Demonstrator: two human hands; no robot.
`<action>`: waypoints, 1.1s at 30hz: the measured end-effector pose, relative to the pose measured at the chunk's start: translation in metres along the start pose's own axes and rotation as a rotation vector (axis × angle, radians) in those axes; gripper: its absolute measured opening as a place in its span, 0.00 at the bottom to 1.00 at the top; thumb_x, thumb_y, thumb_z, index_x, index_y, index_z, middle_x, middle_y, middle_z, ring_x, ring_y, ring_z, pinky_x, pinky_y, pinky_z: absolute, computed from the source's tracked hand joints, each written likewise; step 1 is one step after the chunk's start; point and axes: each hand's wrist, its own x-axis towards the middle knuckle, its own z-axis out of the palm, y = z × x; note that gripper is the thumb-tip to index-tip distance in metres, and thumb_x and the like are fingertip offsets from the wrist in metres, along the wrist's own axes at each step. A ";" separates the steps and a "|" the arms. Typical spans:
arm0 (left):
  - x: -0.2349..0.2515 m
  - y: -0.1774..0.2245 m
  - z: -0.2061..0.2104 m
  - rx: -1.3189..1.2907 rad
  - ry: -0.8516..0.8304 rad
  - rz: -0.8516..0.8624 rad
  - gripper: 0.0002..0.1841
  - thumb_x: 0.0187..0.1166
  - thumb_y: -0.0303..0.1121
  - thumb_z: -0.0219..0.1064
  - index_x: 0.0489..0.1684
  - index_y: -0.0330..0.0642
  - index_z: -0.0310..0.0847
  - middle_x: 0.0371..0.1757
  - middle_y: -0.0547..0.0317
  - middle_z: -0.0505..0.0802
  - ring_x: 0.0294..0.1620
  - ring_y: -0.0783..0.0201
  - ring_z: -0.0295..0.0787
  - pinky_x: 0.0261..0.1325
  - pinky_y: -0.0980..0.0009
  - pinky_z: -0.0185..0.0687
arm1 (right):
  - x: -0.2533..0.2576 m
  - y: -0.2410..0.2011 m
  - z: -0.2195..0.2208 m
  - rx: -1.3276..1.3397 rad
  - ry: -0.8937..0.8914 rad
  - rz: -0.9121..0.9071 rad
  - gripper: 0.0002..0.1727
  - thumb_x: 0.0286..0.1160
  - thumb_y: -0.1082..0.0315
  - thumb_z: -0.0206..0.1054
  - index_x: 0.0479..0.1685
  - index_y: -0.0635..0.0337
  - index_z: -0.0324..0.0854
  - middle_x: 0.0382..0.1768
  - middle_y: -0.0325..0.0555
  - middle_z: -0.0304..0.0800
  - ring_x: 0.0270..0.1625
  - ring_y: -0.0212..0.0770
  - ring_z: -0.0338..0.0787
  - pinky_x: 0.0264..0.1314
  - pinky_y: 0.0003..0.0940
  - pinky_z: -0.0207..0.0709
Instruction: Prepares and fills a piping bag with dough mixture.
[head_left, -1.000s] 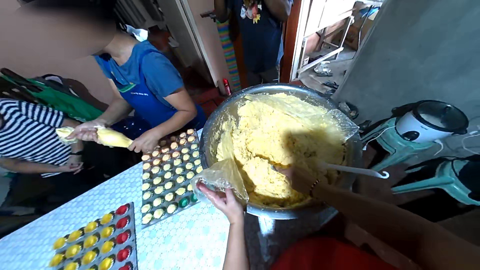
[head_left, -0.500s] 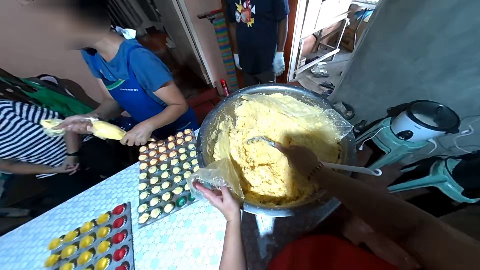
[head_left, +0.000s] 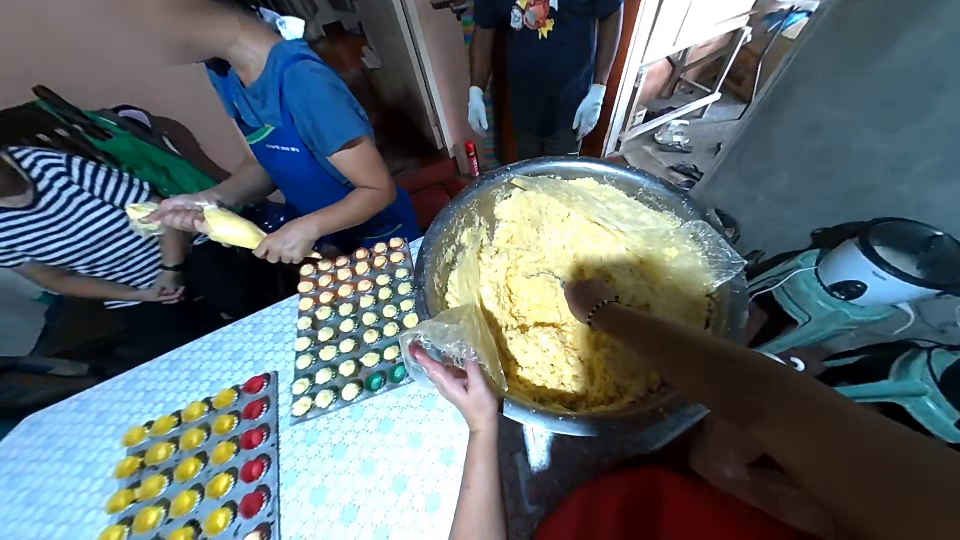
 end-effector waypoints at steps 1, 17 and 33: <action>0.000 0.001 0.000 0.003 -0.002 -0.003 0.46 0.75 0.27 0.60 0.91 0.18 0.32 0.93 0.24 0.43 0.96 0.51 0.44 0.93 0.68 0.45 | -0.002 0.001 -0.001 -0.016 -0.029 0.009 0.15 0.84 0.74 0.59 0.61 0.68 0.84 0.62 0.67 0.87 0.66 0.69 0.86 0.62 0.71 0.78; 0.004 -0.003 -0.003 -0.099 -0.015 -0.027 0.48 0.75 0.27 0.58 0.92 0.22 0.26 0.94 0.26 0.39 0.96 0.52 0.41 0.93 0.67 0.45 | -0.092 0.033 0.034 0.122 -0.120 -0.234 0.25 0.89 0.66 0.54 0.84 0.53 0.72 0.66 0.65 0.85 0.69 0.68 0.85 0.70 0.68 0.74; 0.007 0.004 -0.001 -0.260 0.054 -0.125 0.45 0.80 0.23 0.52 0.94 0.32 0.20 0.95 0.36 0.35 0.94 0.63 0.48 0.87 0.73 0.58 | -0.185 0.055 0.002 0.072 0.039 -0.174 0.32 0.85 0.72 0.55 0.88 0.38 0.70 0.60 0.64 0.90 0.65 0.68 0.86 0.69 0.66 0.75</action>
